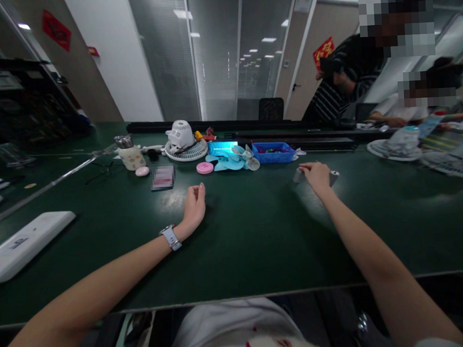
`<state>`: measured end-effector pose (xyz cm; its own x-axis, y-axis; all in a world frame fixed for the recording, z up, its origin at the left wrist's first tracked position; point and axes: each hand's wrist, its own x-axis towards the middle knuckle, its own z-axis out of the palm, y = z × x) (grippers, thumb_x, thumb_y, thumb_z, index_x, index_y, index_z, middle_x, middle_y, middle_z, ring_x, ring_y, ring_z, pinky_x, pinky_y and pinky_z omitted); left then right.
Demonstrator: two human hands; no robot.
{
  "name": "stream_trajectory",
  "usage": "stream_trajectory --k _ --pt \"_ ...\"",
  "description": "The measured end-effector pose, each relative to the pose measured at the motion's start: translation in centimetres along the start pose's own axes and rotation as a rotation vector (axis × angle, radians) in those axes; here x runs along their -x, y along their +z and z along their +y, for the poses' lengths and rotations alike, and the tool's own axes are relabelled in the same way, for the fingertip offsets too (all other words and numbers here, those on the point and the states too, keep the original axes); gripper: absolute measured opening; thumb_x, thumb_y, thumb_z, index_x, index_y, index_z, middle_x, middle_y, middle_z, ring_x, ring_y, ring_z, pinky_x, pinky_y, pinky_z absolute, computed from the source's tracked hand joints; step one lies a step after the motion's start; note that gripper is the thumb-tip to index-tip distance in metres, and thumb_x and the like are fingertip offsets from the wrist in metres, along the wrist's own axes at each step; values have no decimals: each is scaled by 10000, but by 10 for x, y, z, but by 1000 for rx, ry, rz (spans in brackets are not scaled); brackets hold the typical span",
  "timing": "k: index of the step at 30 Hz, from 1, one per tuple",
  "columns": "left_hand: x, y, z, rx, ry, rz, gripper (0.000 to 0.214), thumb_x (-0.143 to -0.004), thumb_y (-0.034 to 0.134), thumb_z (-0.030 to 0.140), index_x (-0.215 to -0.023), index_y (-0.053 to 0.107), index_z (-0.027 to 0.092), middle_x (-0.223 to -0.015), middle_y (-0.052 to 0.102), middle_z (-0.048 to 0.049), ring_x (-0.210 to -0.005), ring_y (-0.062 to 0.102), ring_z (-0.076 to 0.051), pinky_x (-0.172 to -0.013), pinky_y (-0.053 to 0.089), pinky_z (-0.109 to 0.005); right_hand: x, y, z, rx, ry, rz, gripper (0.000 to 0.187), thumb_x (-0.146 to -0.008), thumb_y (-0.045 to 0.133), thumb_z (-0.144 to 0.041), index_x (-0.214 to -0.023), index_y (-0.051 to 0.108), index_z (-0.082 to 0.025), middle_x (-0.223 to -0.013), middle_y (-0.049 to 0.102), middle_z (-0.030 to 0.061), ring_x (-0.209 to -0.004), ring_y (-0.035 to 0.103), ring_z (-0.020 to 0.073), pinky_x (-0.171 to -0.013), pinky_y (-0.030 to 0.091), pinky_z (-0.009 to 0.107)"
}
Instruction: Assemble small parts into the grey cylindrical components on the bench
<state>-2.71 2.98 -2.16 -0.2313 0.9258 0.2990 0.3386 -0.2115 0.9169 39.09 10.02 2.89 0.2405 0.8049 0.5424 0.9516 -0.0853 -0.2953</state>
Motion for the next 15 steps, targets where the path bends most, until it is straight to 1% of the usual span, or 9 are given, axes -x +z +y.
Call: stream_trajectory --k 8,12,15 --pt "0 1 -2 -10 39 -21 409 -939 419 595 -985 524 202 -911 603 -52 -825 600 -201 -759 487 -338 -8 -6 1 134 -84 -124 280 -907 570 -233 -1091 770 -165 -1037 751 149 -937 680 267 -875 479 372" --pt "0 1 -3 -21 35 -25 386 -940 439 570 -998 538 201 -938 616 -63 -840 613 -205 -767 493 -346 -6 -4 2 161 -93 -140 311 -924 535 -249 -1114 760 -148 -1041 743 179 -929 689 288 -876 491 405" --pt "1 0 -1 -22 26 -31 382 -936 440 571 -987 535 204 -936 616 -61 -846 614 -206 -768 485 -343 3 2 6 112 -98 -110 364 -928 542 -358 -1143 746 -146 -1072 738 180 -972 690 309 -907 496 437"
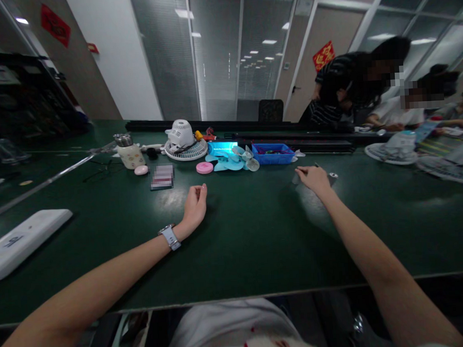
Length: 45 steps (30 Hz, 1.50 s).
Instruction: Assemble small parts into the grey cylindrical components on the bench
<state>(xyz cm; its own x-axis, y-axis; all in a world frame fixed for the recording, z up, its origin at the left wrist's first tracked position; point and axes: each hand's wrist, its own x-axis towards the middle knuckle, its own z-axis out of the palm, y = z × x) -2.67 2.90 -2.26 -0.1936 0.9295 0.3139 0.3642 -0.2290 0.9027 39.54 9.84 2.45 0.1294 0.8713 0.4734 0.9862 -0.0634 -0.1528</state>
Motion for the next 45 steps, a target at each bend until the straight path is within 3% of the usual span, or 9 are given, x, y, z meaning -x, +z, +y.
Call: stream_trajectory --k 7,11,17,21,25,29,39,42,45 --pt "1 0 5 22 -17 19 368 -918 468 570 -956 538 210 -893 615 -42 -788 601 -192 -725 459 -321 18 36 11 -351 163 114 721 -788 702 -444 -1407 523 -120 -1170 708 168 -1006 698 263 -927 514 394" --pt "1 0 3 19 -9 16 371 -917 469 573 -955 539 210 -888 617 -41 -786 599 -194 -719 453 -319 14 48 15 -458 285 42 587 -759 714 -464 -1213 658 -96 -1028 744 157 -919 712 240 -861 536 350" --pt "0 0 1 20 1 17 368 -923 466 562 -978 540 205 -909 612 -44 -797 593 -190 -733 458 -323 11 42 10 -481 322 69 457 -757 707 -453 -1066 714 -118 -952 756 138 -876 710 245 -820 541 361" --pt "1 -1 10 -9 62 -1 328 -914 514 508 -990 570 194 -925 621 -52 -817 589 -188 -725 459 -312 30 29 -36 -673 190 54 437 -755 726 -427 -1078 705 -133 -979 755 118 -866 714 226 -814 553 348" --pt "11 -3 29 -65 229 -177 332 -897 571 467 -1106 634 217 -1010 645 -65 -862 598 -196 -688 457 -299 77 10 -117 -1023 -121 -238 453 -754 763 -408 -1118 693 -148 -1040 750 105 -900 715 205 -840 565 350" --pt "25 -4 46 -121 392 -366 320 -907 582 454 -1146 695 274 -1056 654 -61 -970 597 -217 -751 472 -322 121 -4 -175 -1065 -349 -461 411 -738 796 -358 -1092 706 -170 -1000 753 65 -871 705 197 -826 558 353" --pt "21 -2 52 -160 397 -397 237 -872 629 449 -950 782 285 -995 698 -59 -1004 596 -250 -908 463 -404 134 -7 -184 -1004 -432 -464 375 -776 767 -393 -1068 691 -172 -931 733 38 -828 675 185 -770 534 328" --pt "16 -9 49 -160 406 -371 235 -863 643 455 -964 784 296 -962 705 -49 -958 606 -237 -847 470 -375 136 -9 -186 -1012 -422 -459 398 -768 777 -376 -1097 689 -171 -972 740 48 -847 680 186 -787 536 329" --pt "12 -15 35 -218 369 -452 222 -830 679 467 -924 796 304 -867 710 -32 -840 610 -216 -751 460 -341 137 -8 -184 -1024 -363 -403 401 -741 799 -351 -1089 698 -180 -1003 745 51 -870 687 191 -806 542 331"
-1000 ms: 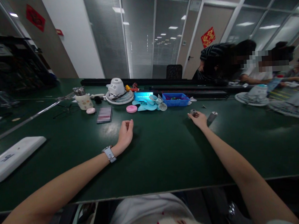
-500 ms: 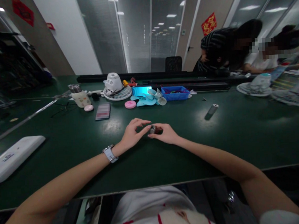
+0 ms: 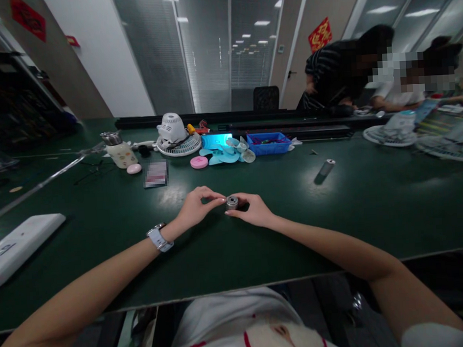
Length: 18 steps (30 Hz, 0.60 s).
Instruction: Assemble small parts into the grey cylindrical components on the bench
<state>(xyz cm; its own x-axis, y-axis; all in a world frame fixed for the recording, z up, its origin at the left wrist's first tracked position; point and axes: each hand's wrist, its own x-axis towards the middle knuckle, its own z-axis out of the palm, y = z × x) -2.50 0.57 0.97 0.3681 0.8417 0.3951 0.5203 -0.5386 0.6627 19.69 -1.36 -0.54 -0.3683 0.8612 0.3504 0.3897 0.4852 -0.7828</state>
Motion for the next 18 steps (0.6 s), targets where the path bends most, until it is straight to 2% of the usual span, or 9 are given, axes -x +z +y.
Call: stream_trajectory --k 3,5,7,10,12,14,16,18 --pt "2 3 -16 -15 -60 -97 223 -814 697 465 -894 805 287 -791 702 -27 -766 605 -199 -700 443 -319 2 -5 6 -29 27 151 398 -753 783 -371 -1090 697 -177 -1015 747 65 -887 693 203 -810 548 342" --pt "3 6 -22 -21 -45 -150 224 -812 702 461 -915 805 291 -794 706 -25 -786 610 -198 -718 439 -314 1 -15 14 -28 34 241 397 -774 759 -405 -1091 697 -174 -1018 746 76 -886 694 211 -805 551 353" --pt "4 8 -24 -32 -11 -194 215 -802 714 458 -913 806 299 -809 717 -21 -815 615 -198 -754 437 -313 -4 -31 25 10 21 307 409 -776 749 -435 -1089 701 -175 -1021 744 82 -882 693 219 -801 554 364" --pt "4 9 -21 -47 -17 -200 276 -773 733 487 -957 801 293 -804 715 -19 -791 613 -195 -732 432 -302 -20 -69 53 126 -1 462 456 -754 749 -464 -1093 704 -164 -1015 744 92 -861 691 230 -801 555 377" --pt "4 9 -19 -29 -74 -146 371 -809 677 525 -1067 771 276 -801 706 -19 -755 608 -191 -687 430 -292 -31 -101 80 242 44 601 472 -736 744 -471 -1081 709 -150 -979 748 100 -833 691 239 -802 552 389" --pt "3 10 -19 14 -158 -43 436 -882 562 548 -1141 731 240 -814 703 -24 -742 613 -189 -667 433 -288 -38 -133 109 352 150 715 464 -728 733 -463 -1069 713 -148 -939 751 101 -818 693 248 -804 548 398" --pt "1 10 -22 62 -237 82 462 -931 467 538 -1135 709 201 -828 698 -34 -754 626 -190 -677 443 -289 -39 -159 134 438 284 795 443 -727 723 -443 -1066 713 -157 -927 751 101 -832 696 259 -819 542 408" --pt "-1 10 -25 90 -294 194 451 -941 445 516 -1096 694 174 -813 681 -38 -752 631 -189 -682 448 -290 -35 -178 152 508 412 843 429 -727 719 -428 -1062 713 -160 -928 746 110 -864 694 278 -844 533 430"
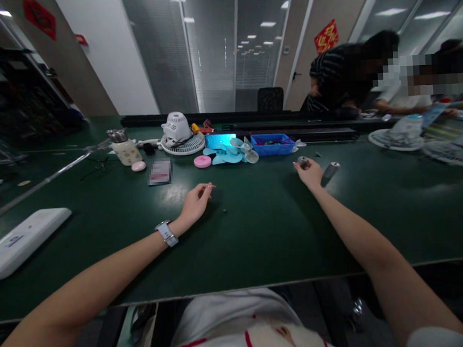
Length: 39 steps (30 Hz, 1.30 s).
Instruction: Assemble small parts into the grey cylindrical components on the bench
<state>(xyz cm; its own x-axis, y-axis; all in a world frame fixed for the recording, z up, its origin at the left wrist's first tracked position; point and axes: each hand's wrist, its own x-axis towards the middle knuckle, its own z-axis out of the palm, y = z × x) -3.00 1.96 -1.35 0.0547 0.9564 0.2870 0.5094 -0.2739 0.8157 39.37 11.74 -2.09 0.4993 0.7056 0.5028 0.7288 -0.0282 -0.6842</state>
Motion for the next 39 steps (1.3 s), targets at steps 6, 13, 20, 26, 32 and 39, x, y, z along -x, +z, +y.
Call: stream_trajectory --k 6,13,20,26,32,39 --pt "-4 0 -1 40 -59 130 351 -930 468 448 -1015 654 163 -769 649 -30 -726 616 -183 -654 434 -283 -1 -8 9 106 109 -19 584 -714 737 -410 -1208 617 -124 -1113 683 180 -1067 631 349 -942 472 530" --pt "-1 2 2 46 -49 138 286 -928 482 427 -966 619 179 -772 653 -21 -714 611 -176 -648 431 -284 100 -16 -100 57 -654 -192 677 -869 617 -489 -1464 409 -240 -1579 316 137 -1447 297 326 -1152 248 562" --pt "-2 4 -2 49 -30 142 253 -926 478 403 -957 605 186 -779 641 -18 -720 603 -179 -671 425 -298 194 -10 -159 -67 -1073 -956 430 -990 476 -442 -1395 546 -316 -1561 387 36 -1487 247 260 -1182 221 532" --pt "-1 3 3 45 -40 135 226 -912 490 385 -934 597 187 -762 626 -15 -715 592 -179 -668 418 -294 186 2 -151 -239 -899 -920 275 -962 561 -234 -1196 699 -282 -1227 700 18 -1231 599 190 -1100 394 434" --pt "0 2 5 47 -40 126 213 -902 501 380 -932 588 188 -762 619 -11 -716 591 -177 -673 423 -292 183 5 -140 -309 -810 -864 284 -925 588 -188 -1135 732 -313 -1089 755 -18 -1039 693 176 -985 508 364" --pt "0 2 4 45 -41 119 228 -898 502 393 -943 597 191 -764 632 -9 -706 597 -175 -660 426 -288 93 -16 -100 -145 -702 -368 297 -907 539 -181 -1080 750 -298 -1079 753 -21 -1051 677 206 -989 505 403"
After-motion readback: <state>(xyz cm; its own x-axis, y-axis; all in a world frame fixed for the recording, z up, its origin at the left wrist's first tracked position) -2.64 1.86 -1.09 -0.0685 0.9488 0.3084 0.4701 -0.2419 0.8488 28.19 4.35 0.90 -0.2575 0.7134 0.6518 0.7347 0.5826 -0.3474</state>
